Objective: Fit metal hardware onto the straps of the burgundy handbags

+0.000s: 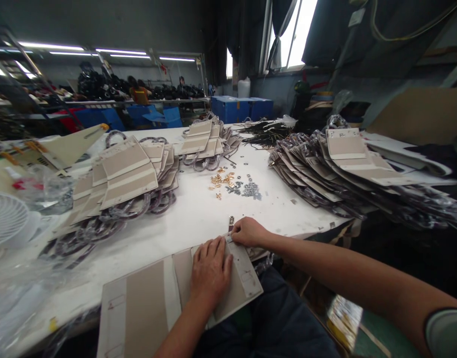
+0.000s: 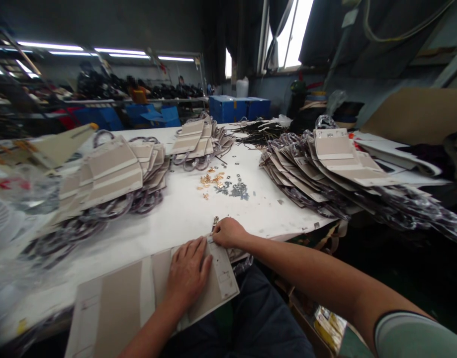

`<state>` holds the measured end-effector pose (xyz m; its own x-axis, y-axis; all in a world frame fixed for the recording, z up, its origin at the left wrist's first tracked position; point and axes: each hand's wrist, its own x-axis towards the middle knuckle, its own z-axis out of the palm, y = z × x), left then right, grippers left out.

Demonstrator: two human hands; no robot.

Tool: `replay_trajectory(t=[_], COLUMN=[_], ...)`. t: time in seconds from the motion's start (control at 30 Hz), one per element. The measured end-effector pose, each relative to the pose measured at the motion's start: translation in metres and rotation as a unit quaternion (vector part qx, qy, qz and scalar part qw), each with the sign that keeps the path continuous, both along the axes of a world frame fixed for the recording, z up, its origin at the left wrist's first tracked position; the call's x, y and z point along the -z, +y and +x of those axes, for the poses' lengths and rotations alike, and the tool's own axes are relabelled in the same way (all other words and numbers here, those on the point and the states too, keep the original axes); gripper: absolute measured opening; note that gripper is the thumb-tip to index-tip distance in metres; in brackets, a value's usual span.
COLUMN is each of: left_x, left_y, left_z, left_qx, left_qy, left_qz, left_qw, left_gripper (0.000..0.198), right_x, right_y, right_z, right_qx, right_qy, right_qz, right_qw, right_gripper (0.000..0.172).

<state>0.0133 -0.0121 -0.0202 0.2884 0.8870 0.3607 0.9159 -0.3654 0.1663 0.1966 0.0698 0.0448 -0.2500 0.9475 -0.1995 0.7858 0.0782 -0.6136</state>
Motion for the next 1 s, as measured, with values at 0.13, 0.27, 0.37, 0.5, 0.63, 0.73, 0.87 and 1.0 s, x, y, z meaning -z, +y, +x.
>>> replay_trajectory(t=[0.13, 0.27, 0.37, 0.5, 0.63, 0.73, 0.87, 1.0], left_x=[-0.001, -0.003, -0.004, -0.006, -0.008, -0.010, -0.012, -0.012], left_y=[0.000, 0.002, 0.009, 0.018, 0.020, 0.023, 0.031, 0.035], left_z=[0.000, -0.003, -0.006, -0.007, -0.004, -0.002, -0.002, -0.003], left_qx=[0.000, 0.005, 0.025, 0.040, 0.032, 0.034, 0.035, 0.043], left_qy=[0.002, -0.002, -0.022, -0.047, -0.049, -0.052, -0.065, -0.101], left_qz=[-0.002, 0.004, 0.013, 0.003, 0.000, 0.012, 0.021, 0.025], left_qw=[1.000, 1.000, 0.999, 0.998, 0.998, 0.998, 0.997, 0.994], left_gripper=[0.048, 0.046, 0.043, 0.041, 0.038, 0.036, 0.033, 0.030], right_x=[0.000, 0.002, 0.005, 0.005, 0.002, 0.002, 0.010, 0.018], right_y=[0.000, -0.002, -0.004, -0.002, 0.006, 0.007, 0.000, -0.009], right_z=[-0.001, -0.003, -0.005, -0.002, 0.010, 0.016, 0.017, 0.018], right_qx=[-0.007, 0.004, 0.001, -0.010, -0.019, -0.029, -0.054, -0.053], right_qy=[-0.012, -0.024, -0.019, 0.004, 0.037, 0.044, -0.002, -0.040], right_qz=[0.001, 0.042, 0.060, 0.064, 0.054, 0.047, 0.099, 0.131], right_qw=[1.000, 0.999, 0.998, 0.998, 0.998, 0.998, 0.994, 0.989], right_gripper=[0.023, 0.024, 0.023, 0.023, 0.027, 0.031, 0.030, 0.026])
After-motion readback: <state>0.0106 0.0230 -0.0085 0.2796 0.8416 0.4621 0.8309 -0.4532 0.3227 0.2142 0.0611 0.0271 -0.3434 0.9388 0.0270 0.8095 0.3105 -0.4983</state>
